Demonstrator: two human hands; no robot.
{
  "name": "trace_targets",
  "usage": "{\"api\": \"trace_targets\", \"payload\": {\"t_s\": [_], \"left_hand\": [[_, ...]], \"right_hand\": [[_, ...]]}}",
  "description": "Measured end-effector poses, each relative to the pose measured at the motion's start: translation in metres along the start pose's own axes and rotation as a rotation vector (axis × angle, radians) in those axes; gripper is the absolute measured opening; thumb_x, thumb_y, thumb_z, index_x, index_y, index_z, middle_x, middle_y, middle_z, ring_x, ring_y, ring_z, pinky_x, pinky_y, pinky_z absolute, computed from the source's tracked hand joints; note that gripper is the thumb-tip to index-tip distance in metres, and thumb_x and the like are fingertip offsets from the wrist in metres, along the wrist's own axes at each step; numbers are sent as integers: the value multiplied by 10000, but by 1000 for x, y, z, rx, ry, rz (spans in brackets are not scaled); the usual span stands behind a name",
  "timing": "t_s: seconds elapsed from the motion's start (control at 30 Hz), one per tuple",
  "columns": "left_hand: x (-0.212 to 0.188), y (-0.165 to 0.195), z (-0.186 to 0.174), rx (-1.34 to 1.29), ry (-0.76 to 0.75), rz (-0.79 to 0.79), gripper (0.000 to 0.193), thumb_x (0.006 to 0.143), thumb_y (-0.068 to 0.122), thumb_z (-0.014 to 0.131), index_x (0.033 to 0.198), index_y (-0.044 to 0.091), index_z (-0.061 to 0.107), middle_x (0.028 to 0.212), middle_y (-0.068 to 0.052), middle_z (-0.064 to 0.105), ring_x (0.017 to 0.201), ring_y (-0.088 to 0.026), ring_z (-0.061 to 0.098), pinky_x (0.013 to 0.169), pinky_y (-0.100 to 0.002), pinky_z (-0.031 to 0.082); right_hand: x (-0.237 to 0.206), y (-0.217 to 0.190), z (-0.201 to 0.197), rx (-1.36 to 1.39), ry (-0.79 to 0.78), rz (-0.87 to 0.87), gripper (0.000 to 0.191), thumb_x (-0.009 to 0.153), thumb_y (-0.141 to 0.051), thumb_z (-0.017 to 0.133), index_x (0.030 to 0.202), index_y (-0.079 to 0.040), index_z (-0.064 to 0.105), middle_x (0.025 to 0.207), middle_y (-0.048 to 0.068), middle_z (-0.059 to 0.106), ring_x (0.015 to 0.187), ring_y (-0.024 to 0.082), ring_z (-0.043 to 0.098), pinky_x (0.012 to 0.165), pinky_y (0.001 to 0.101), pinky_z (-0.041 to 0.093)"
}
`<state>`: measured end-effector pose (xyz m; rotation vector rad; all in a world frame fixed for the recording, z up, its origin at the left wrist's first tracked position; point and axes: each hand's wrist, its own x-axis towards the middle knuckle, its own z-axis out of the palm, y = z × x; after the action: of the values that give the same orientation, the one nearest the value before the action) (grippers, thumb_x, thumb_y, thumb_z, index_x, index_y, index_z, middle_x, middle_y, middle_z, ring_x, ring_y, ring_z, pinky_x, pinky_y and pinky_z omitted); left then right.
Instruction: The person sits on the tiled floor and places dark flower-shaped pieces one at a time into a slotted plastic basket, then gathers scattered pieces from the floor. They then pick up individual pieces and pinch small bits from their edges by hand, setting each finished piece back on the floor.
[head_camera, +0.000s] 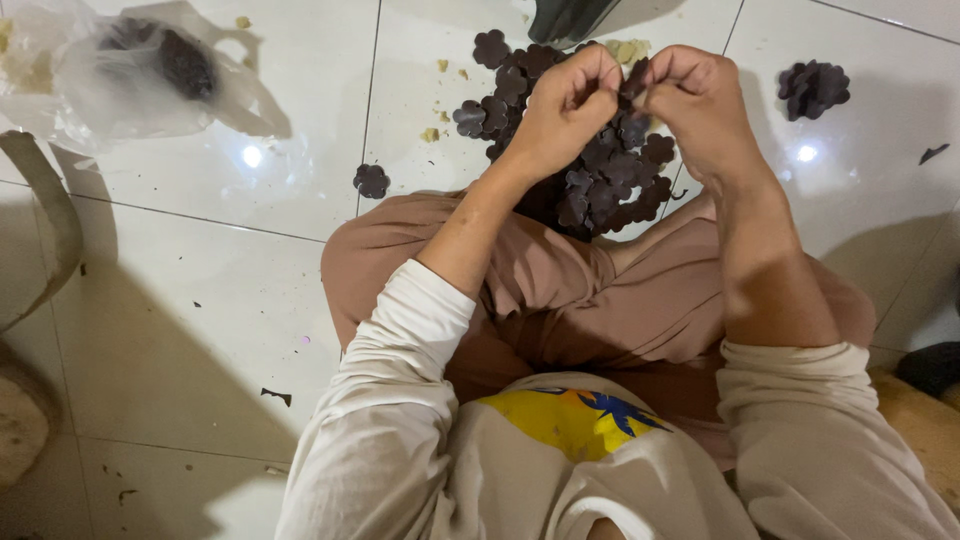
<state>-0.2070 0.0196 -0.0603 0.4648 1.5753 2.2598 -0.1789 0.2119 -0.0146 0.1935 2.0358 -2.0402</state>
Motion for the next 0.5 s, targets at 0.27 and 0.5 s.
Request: {"api": "trace_targets", "payload": {"t_s": [0.27,0.5], "left_hand": [[0,10,-4,38,20,150,257,947,117,801,1150,19,679,1010,11,699,882,-47,635,811,-223,553],[2,15,1,264,139,160,113,979,124,742,1054,41,760,911,-15,766,805,-47,659,724,-229,539]], "right_hand": [[2,8,-5,5,-8,-19,92,1006,74,617,985,-11,646,934,26,667,849,86,626,802,230,531],[2,10,-10,144,-44,50,133,1032,59,557,943,-23,611,793,-3,561,743,74,521,815,280,579]]}}
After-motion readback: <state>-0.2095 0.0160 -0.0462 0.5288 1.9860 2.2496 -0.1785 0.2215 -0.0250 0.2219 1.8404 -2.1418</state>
